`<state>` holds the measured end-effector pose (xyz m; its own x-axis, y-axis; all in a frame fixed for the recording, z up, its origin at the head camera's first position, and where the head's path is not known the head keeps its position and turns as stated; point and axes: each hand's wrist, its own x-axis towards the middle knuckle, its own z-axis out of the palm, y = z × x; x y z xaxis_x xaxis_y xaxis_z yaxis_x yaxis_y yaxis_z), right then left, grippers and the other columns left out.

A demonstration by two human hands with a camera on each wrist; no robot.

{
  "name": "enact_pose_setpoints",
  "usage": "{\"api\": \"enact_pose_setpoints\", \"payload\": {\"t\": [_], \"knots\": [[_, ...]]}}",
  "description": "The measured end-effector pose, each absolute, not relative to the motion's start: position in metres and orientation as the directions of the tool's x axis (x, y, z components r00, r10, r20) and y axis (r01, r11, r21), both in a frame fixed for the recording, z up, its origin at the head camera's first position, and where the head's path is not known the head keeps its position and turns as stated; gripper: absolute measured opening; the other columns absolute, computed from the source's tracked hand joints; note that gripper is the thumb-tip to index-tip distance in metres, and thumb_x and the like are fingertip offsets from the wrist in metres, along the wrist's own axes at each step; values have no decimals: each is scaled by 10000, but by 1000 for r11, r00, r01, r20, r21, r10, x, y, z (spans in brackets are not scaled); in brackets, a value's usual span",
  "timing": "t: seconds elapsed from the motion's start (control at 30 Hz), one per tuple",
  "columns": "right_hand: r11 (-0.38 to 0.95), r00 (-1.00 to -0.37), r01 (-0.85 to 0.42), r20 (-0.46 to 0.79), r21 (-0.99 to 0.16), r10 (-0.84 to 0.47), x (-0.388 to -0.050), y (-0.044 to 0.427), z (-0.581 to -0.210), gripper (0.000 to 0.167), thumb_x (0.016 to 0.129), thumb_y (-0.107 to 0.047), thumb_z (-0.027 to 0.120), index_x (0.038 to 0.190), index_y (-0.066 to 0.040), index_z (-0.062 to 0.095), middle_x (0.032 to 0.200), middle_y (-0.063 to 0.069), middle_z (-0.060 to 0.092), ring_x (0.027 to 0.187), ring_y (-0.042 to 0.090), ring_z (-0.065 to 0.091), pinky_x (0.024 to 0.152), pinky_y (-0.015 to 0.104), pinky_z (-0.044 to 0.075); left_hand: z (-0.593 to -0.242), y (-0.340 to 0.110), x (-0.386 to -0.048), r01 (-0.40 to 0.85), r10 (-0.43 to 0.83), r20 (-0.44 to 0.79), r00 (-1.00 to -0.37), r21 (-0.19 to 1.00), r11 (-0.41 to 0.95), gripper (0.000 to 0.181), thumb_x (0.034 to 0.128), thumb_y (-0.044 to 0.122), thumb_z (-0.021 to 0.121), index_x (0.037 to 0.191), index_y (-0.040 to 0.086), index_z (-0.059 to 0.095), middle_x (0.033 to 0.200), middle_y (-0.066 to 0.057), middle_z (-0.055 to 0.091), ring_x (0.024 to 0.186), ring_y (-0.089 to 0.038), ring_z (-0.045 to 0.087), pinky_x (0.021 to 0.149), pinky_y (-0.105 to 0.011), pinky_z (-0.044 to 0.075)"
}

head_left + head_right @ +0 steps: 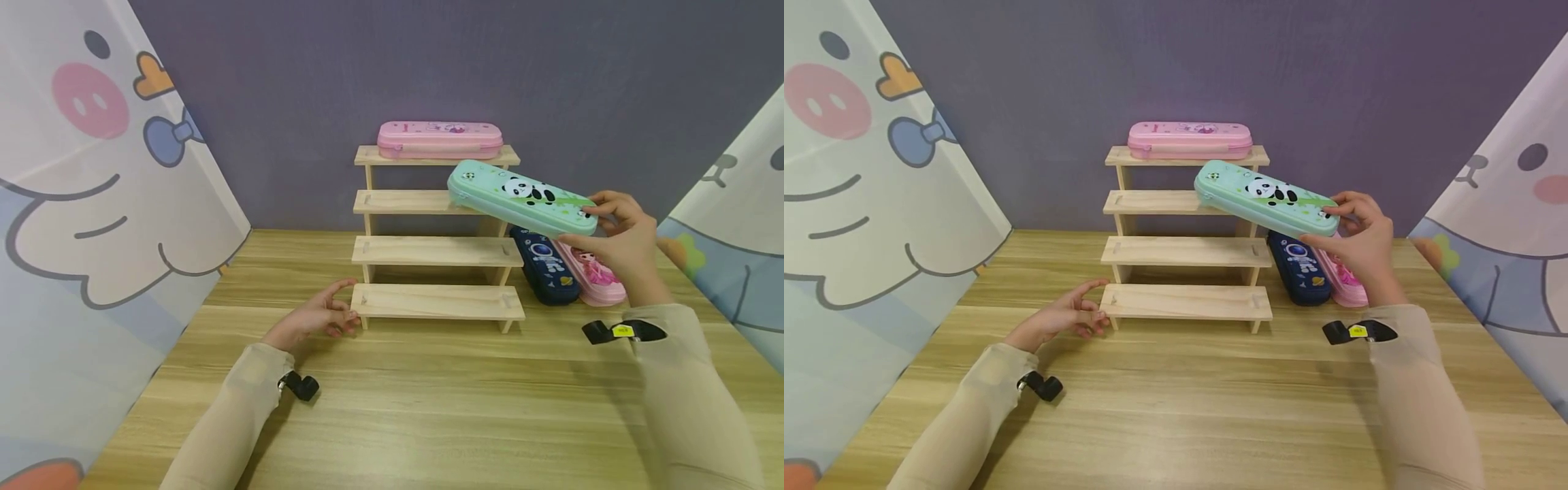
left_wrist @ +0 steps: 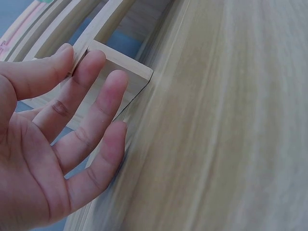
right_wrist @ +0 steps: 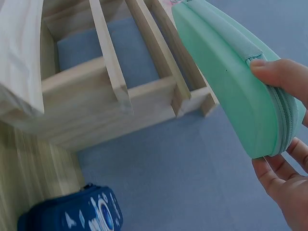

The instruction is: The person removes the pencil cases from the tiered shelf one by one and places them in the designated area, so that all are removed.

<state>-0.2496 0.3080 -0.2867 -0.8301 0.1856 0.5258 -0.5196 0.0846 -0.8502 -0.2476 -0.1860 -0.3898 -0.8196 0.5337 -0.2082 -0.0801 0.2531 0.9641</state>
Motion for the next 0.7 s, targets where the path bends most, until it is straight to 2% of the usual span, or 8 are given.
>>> {"api": "enact_pose_setpoints", "payload": {"t": [0.07, 0.37, 0.6, 0.7], "knots": [[60, -824, -528, 528, -847, 208, -249, 312, -288, 429, 615, 295, 779, 993, 104, 708, 1173, 77, 560, 1067, 163, 512, 812, 128, 496, -390, -186, -248, -77, 536, -207, -818, 964, 255, 778, 982, -17, 558, 1591, 90, 85, 980, -79, 713, 796, -216, 686, 649, -327, 537], [-49, -833, -520, 493, -853, 249, -242, 327, -291, 441, 605, 359, 723, 952, 88, 699, 1177, 83, 543, 958, 154, 598, 801, 143, 507, -391, -186, -249, -73, 536, -207, -818, 963, 261, 790, 988, 15, 574, 1595, 106, 76, 1014, -100, 709, 804, -217, 686, 654, -326, 539], [-51, -816, -545, 516, -837, 262, -236, 333, -292, 427, 602, 364, 718, 949, 118, 682, 1167, 103, 542, 892, 149, 616, 785, 142, 511, -391, -187, -248, -68, 537, -200, -819, 965, 255, 785, 987, 6, 571, 1594, 98, 81, 1025, -120, 711, 807, -229, 688, 659, -340, 547], [-35, -795, -569, 538, -822, 279, -236, 336, -293, 430, 583, 384, 706, 940, 146, 678, 1130, 105, 564, 918, 156, 598, 788, 145, 511, -391, -187, -248, -70, 539, -203, -817, 964, 257, 778, 992, 13, 566, 1595, 105, 83, 1032, -120, 706, 818, -236, 692, 674, -351, 553]]}}
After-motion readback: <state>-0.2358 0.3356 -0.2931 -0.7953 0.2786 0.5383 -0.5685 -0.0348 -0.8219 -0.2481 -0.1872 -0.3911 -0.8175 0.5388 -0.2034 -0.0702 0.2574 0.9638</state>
